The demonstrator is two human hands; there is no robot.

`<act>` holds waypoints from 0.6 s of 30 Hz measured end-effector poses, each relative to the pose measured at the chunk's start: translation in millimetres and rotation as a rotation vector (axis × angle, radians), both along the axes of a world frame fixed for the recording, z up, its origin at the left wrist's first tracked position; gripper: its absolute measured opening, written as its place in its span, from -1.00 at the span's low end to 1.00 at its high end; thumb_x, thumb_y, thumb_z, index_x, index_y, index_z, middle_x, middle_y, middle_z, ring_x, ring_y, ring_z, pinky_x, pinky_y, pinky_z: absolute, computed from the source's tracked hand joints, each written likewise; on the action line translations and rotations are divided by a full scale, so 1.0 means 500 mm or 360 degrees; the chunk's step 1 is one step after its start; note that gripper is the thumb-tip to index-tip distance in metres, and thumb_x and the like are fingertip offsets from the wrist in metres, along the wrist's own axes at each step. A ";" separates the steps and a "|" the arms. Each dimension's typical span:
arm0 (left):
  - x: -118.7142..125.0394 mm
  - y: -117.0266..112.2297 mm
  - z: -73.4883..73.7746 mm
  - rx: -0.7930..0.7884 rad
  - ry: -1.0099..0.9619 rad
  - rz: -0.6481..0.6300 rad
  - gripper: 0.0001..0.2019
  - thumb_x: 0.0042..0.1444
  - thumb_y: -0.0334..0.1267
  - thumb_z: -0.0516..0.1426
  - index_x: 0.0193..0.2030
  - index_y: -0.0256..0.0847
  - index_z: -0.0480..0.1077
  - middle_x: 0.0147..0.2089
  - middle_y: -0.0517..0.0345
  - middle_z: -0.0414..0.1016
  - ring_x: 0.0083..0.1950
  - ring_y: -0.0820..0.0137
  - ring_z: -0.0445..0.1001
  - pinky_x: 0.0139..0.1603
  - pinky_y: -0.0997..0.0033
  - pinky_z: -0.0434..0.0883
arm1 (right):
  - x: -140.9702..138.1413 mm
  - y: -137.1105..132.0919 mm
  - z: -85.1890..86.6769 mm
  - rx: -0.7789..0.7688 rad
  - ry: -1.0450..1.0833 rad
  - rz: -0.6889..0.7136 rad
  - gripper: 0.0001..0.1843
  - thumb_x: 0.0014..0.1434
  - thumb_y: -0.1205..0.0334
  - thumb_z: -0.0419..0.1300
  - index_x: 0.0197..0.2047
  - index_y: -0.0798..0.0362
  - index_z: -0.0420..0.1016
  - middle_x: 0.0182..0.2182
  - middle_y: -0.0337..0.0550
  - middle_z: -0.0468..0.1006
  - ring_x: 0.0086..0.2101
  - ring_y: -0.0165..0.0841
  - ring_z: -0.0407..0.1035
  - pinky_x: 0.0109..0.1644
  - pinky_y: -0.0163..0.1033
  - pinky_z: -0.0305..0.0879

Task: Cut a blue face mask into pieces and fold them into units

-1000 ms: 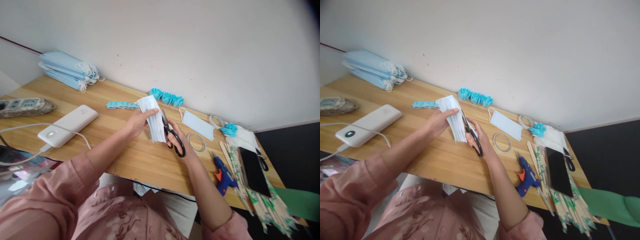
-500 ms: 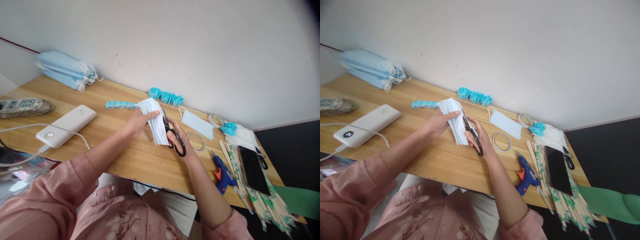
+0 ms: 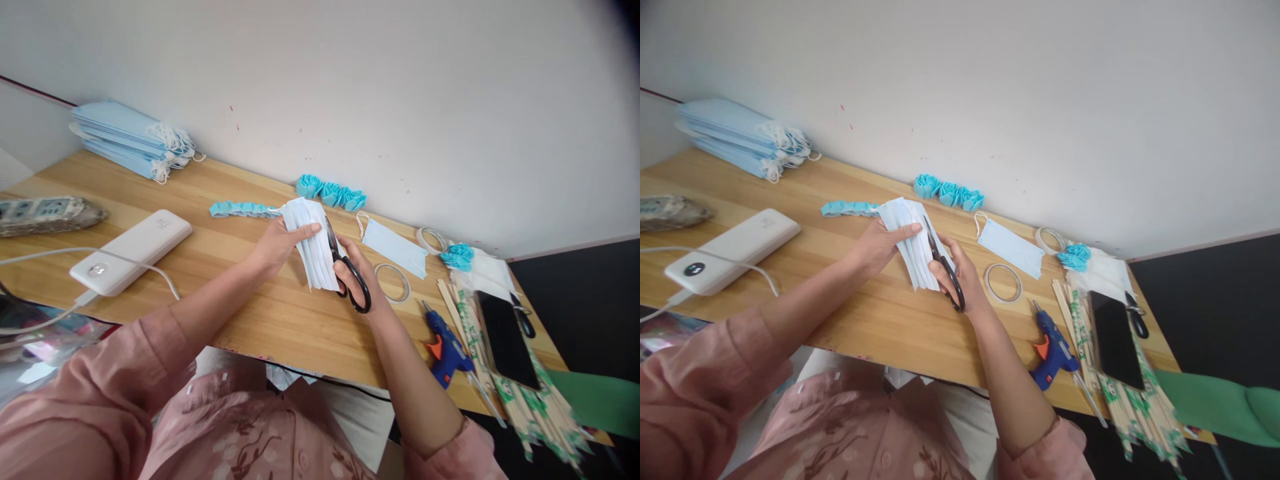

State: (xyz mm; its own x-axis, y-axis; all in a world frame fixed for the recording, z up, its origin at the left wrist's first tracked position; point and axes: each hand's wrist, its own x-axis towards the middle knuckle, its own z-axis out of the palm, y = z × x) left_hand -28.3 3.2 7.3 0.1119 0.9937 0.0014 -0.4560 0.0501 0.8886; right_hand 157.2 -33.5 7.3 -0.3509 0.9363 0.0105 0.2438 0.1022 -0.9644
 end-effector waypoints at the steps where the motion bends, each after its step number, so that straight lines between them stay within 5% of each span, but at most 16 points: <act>1: 0.000 0.000 0.000 -0.0003 0.0000 0.0004 -0.67 -0.14 -0.15 0.40 -0.29 -0.27 0.48 -0.28 0.07 0.57 -0.20 0.26 0.53 -0.05 0.19 0.44 | 0.000 0.000 -0.001 0.0001 -0.0002 -0.0007 -0.15 0.14 -0.35 0.19 0.31 0.02 0.17 -0.58 -0.36 0.29 -0.64 -0.44 0.15 -0.55 -0.28 0.10; 18: -0.003 0.004 -0.003 0.0002 0.0002 0.0048 -0.65 -0.08 -0.11 0.38 -0.22 -0.25 0.46 -0.26 0.09 0.56 -0.22 0.30 0.51 -0.11 0.28 0.43 | 0.002 0.007 -0.009 0.0001 0.0010 -0.0036 -0.14 0.12 -0.32 0.24 0.30 0.03 0.19 -0.57 -0.39 0.31 -0.65 -0.49 0.14 -0.58 -0.34 0.07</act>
